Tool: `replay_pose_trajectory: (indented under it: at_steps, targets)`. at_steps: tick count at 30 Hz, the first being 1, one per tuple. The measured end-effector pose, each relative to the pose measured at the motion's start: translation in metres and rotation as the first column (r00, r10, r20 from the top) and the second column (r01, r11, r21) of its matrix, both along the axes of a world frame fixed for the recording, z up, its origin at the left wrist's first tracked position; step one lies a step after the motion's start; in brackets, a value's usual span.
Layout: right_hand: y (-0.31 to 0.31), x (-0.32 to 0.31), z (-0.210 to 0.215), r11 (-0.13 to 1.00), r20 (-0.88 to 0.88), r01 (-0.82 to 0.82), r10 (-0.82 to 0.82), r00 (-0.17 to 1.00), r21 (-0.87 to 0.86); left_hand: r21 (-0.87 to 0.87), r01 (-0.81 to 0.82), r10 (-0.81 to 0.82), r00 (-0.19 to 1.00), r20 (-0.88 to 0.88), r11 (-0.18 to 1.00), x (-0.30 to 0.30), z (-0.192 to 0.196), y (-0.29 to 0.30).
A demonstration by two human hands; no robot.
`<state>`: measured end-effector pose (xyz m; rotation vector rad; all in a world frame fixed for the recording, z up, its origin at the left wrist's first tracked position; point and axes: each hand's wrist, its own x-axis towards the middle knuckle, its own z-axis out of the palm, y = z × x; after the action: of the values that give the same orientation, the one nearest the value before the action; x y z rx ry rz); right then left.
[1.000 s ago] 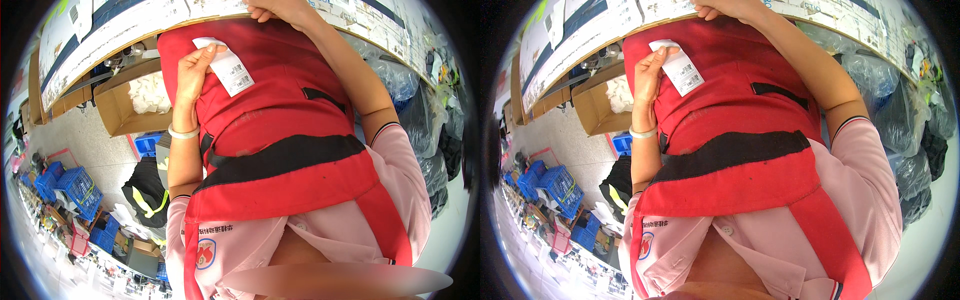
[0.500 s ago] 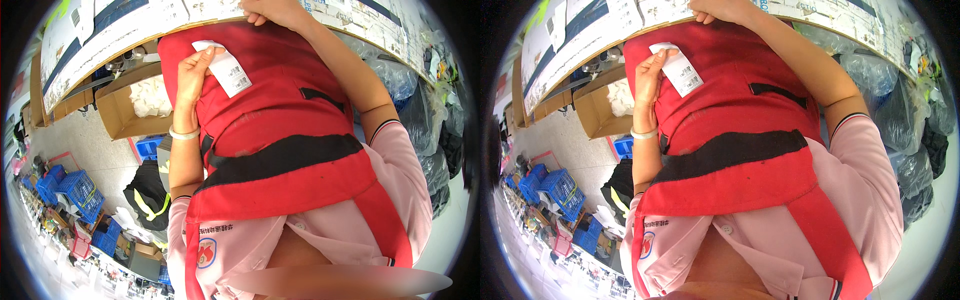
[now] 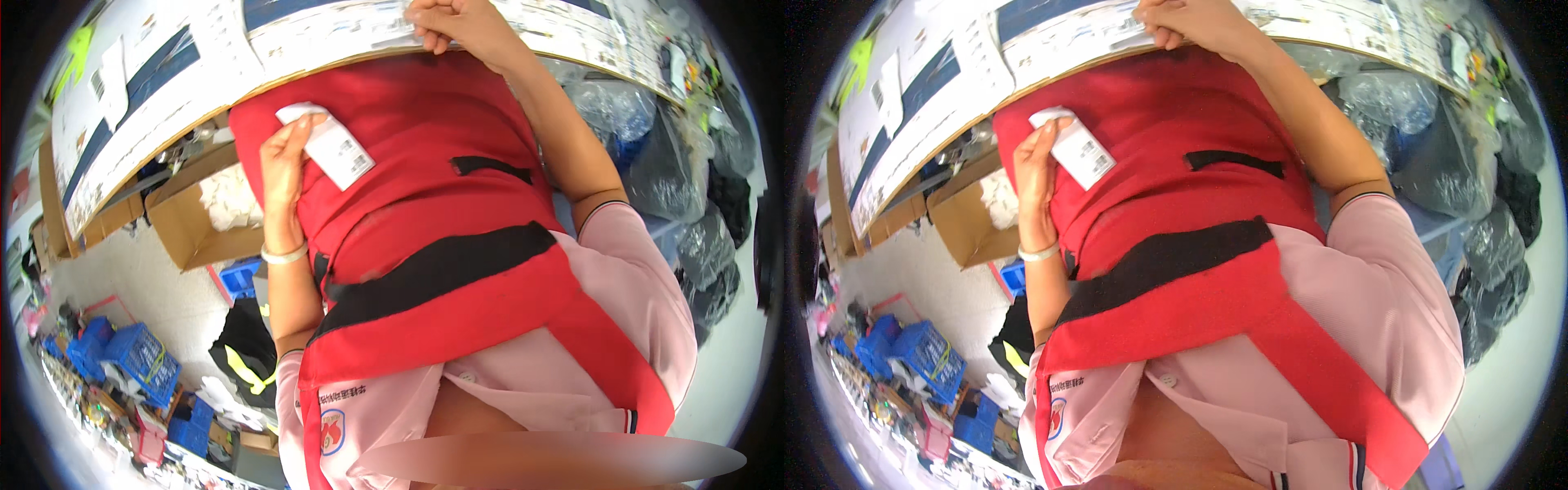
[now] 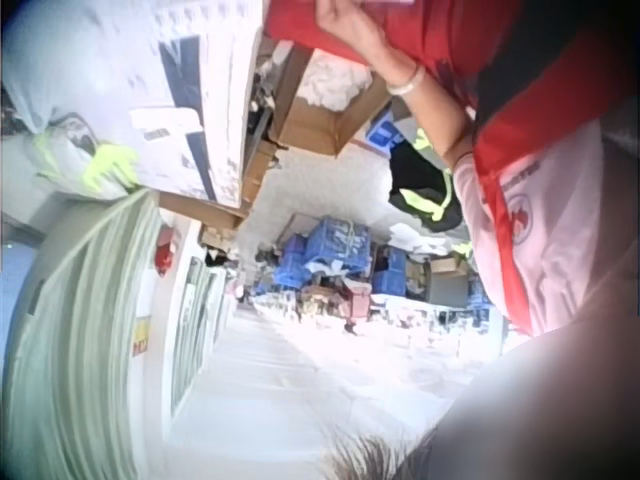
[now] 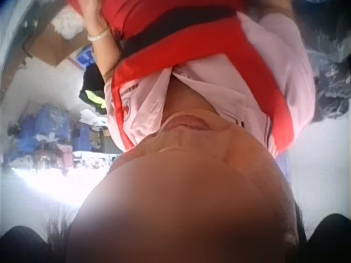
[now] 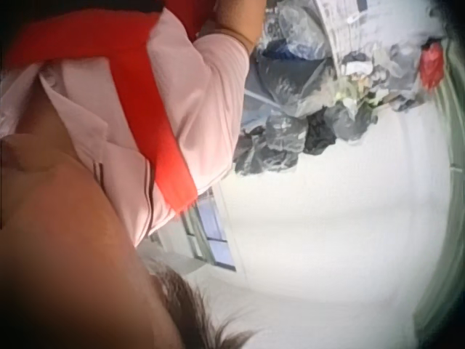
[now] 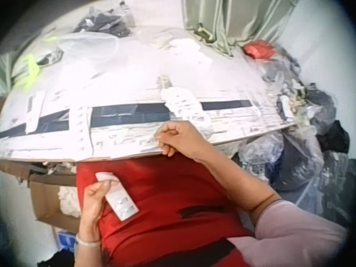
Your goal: Inspecting and sorting garment labels or tags at a workbench.
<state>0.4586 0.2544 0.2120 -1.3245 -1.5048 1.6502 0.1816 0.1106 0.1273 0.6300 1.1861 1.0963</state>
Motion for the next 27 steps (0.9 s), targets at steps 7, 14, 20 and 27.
replay_pose_trajectory:
  at_steps: [7, 14, 20, 27]
  targets:
    - [0.033, 0.110, -0.019, 0.914, 0.392, 0.240, -0.362, 0.846, 0.326, 0.056, 0.063, -0.065, 0.997, 0.038, 0.996, 0.006, 0.013, 0.004]
    - [0.013, 0.067, 0.013, 0.828, 0.679, 0.077, -0.506, 0.533, 0.556, -0.007, 0.149, -0.147, 0.984, 0.102, 0.989, 0.005, 0.024, -0.004]
    - [-0.050, -0.031, -0.015, 0.908, 0.333, -0.368, 0.290, 0.897, 0.200, 0.029, 0.134, -0.136, 0.989, 0.050, 0.991, 0.004, 0.021, -0.007]
    - [-0.069, -0.067, -0.038, 0.907, -0.048, -0.395, 0.392, 0.919, -0.145, 0.085, 0.041, -0.059, 0.973, 0.223, 0.996, 0.010, 0.022, -0.006]
